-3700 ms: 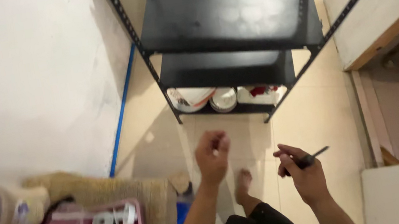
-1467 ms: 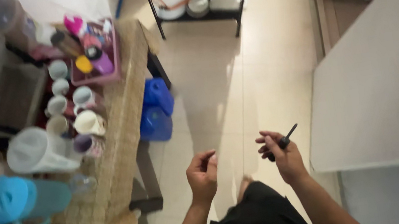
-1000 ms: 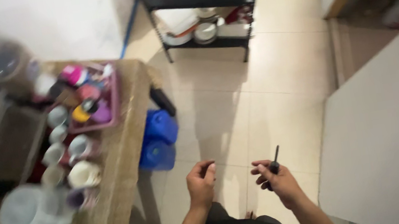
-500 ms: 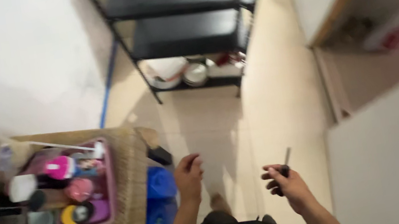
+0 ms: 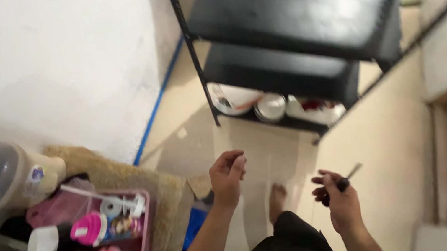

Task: The person assembles a black metal shelving unit by attaching corner brackets to the vertical posts and shelves using a screwdriver and screws. They repeatedly position brackets, insert screws, and tighten them at multiple corners of the unit.

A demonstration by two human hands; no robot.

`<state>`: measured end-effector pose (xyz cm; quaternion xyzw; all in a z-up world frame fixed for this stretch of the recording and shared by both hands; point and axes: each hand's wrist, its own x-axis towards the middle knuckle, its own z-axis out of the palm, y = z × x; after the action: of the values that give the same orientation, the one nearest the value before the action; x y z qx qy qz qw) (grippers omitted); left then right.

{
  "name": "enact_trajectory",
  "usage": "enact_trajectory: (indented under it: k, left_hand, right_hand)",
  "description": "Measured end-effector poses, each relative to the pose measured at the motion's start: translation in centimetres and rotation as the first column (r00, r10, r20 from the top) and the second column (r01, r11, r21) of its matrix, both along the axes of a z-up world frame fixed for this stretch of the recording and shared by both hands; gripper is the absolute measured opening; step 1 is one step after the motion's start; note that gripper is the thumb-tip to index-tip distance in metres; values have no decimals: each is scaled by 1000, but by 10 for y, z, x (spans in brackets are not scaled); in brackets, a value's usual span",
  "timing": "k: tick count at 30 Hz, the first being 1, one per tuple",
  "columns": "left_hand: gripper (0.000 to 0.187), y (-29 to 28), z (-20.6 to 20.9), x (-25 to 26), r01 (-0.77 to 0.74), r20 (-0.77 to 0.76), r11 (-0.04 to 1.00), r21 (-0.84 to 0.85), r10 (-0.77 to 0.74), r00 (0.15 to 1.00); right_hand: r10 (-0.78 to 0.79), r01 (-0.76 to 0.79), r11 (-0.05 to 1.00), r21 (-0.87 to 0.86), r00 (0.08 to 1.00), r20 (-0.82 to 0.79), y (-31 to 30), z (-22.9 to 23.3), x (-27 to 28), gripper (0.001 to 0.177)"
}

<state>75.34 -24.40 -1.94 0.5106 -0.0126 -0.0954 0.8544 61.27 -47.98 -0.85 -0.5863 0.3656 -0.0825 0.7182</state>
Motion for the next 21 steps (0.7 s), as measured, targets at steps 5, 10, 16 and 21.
enact_trajectory:
  k: [5,10,16,21]
  left_hand:
    - [17,-26,29,80,-19,80,1000,6,18,997]
    - [17,-44,50,161,-125,122,992,32,120,985]
    - [15,-30,45,266,-212,164,972,-104,227,960]
    - [15,-4,43,381,-255,172,963,-90,267,948]
  right_hand:
    - [46,-1,991,-134,940,339,-28,31,130,32]
    - [251,-170,961,-217,866,432,-39,69,254,32]
    - [404,-283,906,-316,802,440,-1,74,358,30]
    - [513,-371,856,-360,697,501,42,53,430,30]
